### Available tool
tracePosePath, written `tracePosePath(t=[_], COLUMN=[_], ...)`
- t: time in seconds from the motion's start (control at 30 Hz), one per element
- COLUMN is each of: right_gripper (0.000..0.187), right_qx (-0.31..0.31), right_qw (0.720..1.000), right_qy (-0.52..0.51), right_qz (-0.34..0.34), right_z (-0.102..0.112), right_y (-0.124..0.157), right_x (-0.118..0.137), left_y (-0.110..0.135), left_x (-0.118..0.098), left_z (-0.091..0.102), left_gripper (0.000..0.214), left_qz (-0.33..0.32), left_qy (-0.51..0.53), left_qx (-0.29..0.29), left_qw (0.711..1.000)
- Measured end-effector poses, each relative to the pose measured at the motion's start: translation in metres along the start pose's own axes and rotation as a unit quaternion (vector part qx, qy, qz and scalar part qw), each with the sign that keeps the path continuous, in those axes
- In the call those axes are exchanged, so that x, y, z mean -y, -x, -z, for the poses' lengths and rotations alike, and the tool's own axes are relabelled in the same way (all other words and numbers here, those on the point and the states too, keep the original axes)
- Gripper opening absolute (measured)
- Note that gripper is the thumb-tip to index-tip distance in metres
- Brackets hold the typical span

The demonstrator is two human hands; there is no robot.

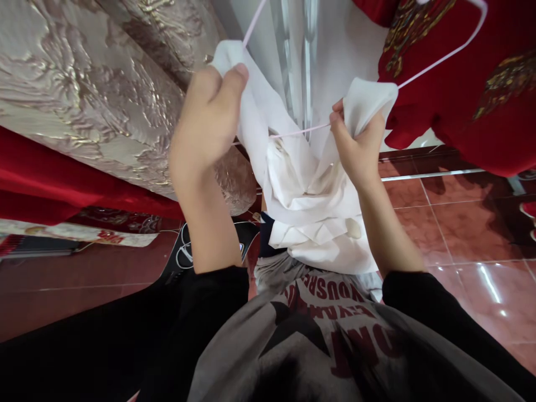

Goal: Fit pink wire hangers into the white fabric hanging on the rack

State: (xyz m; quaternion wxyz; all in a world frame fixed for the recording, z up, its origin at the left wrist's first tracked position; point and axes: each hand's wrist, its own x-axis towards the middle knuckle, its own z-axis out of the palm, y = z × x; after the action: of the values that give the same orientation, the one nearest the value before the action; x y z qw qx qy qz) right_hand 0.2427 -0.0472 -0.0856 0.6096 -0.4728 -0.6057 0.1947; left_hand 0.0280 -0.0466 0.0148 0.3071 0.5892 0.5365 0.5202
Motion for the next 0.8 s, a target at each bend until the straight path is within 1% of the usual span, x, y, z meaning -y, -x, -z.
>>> tracePosePath(t=[0.03, 0.07, 0.1, 0.17, 0.23, 0.3, 0.33, 0.4, 0.47, 0.53, 0.6, 0.63, 0.67, 0.73, 0.8], right_gripper=[0.022, 0.024, 0.025, 0.023, 0.020, 0.018, 0.018, 0.018, 0.017, 0.013, 0.012, 0.013, 0.014, 0.017, 0.025], right_qx=[0.004, 0.010, 0.014, 0.019, 0.025, 0.025, 0.024, 0.022, 0.019, 0.020, 0.009, -0.009, -0.041, -0.149, -0.235], right_qw=[1.000, 1.000, 1.000, 1.000, 1.000, 1.000, 1.000, 1.000, 0.999, 0.999, 0.999, 0.998, 0.996, 0.978, 0.955], right_qy=[-0.004, -0.006, -0.006, -0.005, -0.008, -0.011, -0.012, -0.010, -0.006, -0.011, -0.036, -0.058, -0.082, -0.121, -0.126], right_qz=[-0.005, -0.012, -0.018, -0.022, -0.008, 0.007, 0.012, 0.018, 0.024, 0.029, 0.016, 0.004, -0.018, -0.079, -0.127], right_z=[0.001, 0.001, 0.001, 0.000, 0.000, -0.002, -0.002, -0.004, -0.004, -0.003, 0.002, 0.008, 0.015, 0.035, 0.062], right_y=[0.000, 0.000, 0.001, 0.001, 0.002, 0.003, 0.003, 0.005, 0.006, 0.006, 0.004, 0.000, -0.005, -0.021, -0.043], right_x=[0.000, 0.001, 0.001, 0.003, 0.004, 0.003, 0.002, 0.001, 0.002, 0.006, 0.010, 0.011, 0.010, 0.005, -0.004], left_y=[-0.001, -0.001, 0.000, 0.001, 0.002, 0.001, -0.001, -0.005, -0.009, -0.009, -0.008, -0.008, -0.007, -0.008, -0.011], left_x=[-0.004, -0.009, -0.014, -0.027, -0.037, -0.039, -0.036, -0.024, -0.005, 0.012, 0.026, 0.030, 0.034, 0.039, 0.042], left_z=[0.003, 0.008, 0.012, 0.021, 0.028, 0.031, 0.031, 0.028, 0.021, 0.013, 0.007, 0.006, 0.005, 0.008, 0.012], left_gripper=[0.051, 0.054, 0.055, 0.056, 0.052, 0.050, 0.051, 0.049, 0.045, 0.041, 0.039, 0.040, 0.042, 0.050, 0.056], left_qz=[-0.026, -0.043, -0.047, -0.053, -0.068, -0.087, -0.097, -0.126, -0.148, -0.152, -0.163, -0.175, -0.186, -0.206, -0.226], left_qy=[-0.117, -0.212, -0.275, -0.353, -0.388, -0.394, -0.386, -0.349, -0.294, -0.235, -0.197, -0.190, -0.191, -0.206, -0.214], left_qx=[0.019, 0.040, 0.050, 0.057, 0.058, 0.061, 0.068, 0.070, 0.047, 0.012, -0.026, -0.046, -0.060, -0.076, -0.077], left_qw=[0.993, 0.975, 0.959, 0.932, 0.917, 0.913, 0.915, 0.926, 0.943, 0.960, 0.966, 0.965, 0.962, 0.954, 0.947])
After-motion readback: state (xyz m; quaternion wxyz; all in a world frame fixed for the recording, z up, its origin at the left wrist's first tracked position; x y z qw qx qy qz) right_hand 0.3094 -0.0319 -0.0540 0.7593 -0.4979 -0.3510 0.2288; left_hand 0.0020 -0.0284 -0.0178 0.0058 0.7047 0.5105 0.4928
